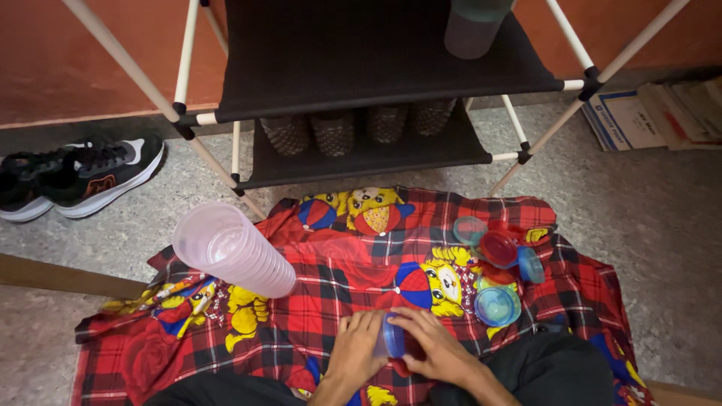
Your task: The person sits on a patterned cloth on the floor and repeatedly takes small plastic containers from a two-tiered shelf. They open each container, place the lid on the cloth, and then stack the container body onto a growing pile. The person continues this process, handling multiple containers one by one.
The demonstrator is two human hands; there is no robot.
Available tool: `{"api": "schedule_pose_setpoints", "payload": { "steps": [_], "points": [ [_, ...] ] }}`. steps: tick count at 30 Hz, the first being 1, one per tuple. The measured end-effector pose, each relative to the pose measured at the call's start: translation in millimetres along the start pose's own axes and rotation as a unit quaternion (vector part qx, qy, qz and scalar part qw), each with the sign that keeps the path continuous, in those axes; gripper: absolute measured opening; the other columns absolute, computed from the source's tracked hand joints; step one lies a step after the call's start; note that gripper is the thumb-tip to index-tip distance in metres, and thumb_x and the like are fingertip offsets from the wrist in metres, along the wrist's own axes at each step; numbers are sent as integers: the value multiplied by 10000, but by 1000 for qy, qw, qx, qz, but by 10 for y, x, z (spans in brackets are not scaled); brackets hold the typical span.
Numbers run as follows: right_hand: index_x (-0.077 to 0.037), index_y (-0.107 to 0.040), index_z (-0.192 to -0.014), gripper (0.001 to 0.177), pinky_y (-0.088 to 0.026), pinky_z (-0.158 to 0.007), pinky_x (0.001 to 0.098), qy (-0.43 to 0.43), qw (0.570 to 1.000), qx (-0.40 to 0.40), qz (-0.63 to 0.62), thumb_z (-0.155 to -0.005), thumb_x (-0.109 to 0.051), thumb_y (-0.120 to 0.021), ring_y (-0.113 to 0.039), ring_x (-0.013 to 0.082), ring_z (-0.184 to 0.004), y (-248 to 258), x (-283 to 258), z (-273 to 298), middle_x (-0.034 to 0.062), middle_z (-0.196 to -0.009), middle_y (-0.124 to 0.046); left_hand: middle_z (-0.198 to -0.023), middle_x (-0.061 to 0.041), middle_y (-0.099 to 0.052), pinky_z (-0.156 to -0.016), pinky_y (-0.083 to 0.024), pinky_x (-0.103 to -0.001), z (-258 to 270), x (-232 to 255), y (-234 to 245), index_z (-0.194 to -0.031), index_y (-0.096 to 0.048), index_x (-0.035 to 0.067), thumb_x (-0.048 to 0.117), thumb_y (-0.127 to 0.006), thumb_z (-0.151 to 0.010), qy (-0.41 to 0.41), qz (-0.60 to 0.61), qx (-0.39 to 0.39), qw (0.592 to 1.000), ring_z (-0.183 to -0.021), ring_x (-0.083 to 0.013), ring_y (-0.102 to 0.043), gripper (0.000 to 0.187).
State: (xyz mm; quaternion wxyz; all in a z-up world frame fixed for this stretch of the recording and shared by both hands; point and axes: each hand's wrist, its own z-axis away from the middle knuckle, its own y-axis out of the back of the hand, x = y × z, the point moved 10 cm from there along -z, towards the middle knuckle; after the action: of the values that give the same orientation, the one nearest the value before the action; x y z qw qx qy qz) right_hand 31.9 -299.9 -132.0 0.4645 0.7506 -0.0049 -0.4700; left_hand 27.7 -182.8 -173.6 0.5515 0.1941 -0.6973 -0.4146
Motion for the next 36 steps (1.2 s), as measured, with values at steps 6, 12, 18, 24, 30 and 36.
{"api": "schedule_pose_setpoints", "payload": {
  "steps": [6,12,18,24,30,36],
  "points": [
    [-70,-497,-1293,713,-473,-1038,443,-54,983,174,-11,-647,-4,-792,-541,353,-1296,304,309,84,179,-1407,-516,-1223,-119,-653,-1007,-407,-469,-37,-350,91,-1287,-564,72,428,-935,-601,129,54,51,989,-1176,-323,-576,856],
    [-71,-395,-1361,833,-558,-898,335,-210,930,276,-120,-670,-89,-858,-685,221,-1066,395,798,263,112,-1263,-615,-1243,-168,-651,-979,-426,-492,2,119,747,-1334,-521,14,467,-966,-624,29,83,179,980,-1127,-365,-600,952],
    [-132,-422,-1408,881,-568,-794,338,-236,934,245,-106,-663,-109,-894,-663,194,-867,317,786,258,81,-972,-649,-1335,-205,-605,-1012,-542,-474,313,958,2134,-1418,-451,13,389,-993,-698,-156,69,404,899,-1198,-379,-639,976],
    [-138,-437,-1406,869,-532,-781,331,-213,944,236,-88,-663,-112,-886,-593,181,-825,324,699,235,53,-932,-609,-1295,-207,-548,-1024,-508,-499,691,1256,3646,-1420,-444,15,334,-994,-693,-132,-110,570,804,-1182,-382,-583,966],
    [-137,-438,-1400,868,-513,-759,317,-214,942,239,-99,-662,-123,-894,-565,171,-794,316,743,248,38,-874,-593,-1256,-145,-570,-1055,-515,-435,185,628,4112,-1394,-584,37,228,-939,-760,-4,-11,518,855,-1192,-293,-595,752],
    [-119,-441,-1394,863,-506,-739,318,-198,946,238,-98,-663,-116,-898,-552,168,-788,337,716,233,38,-872,-579,-1289,-163,-590,-1107,-417,-473,182,331,3892,-1350,-609,28,201,-916,-731,44,-59,489,869,-1260,-353,-515,712]
  ]
}}
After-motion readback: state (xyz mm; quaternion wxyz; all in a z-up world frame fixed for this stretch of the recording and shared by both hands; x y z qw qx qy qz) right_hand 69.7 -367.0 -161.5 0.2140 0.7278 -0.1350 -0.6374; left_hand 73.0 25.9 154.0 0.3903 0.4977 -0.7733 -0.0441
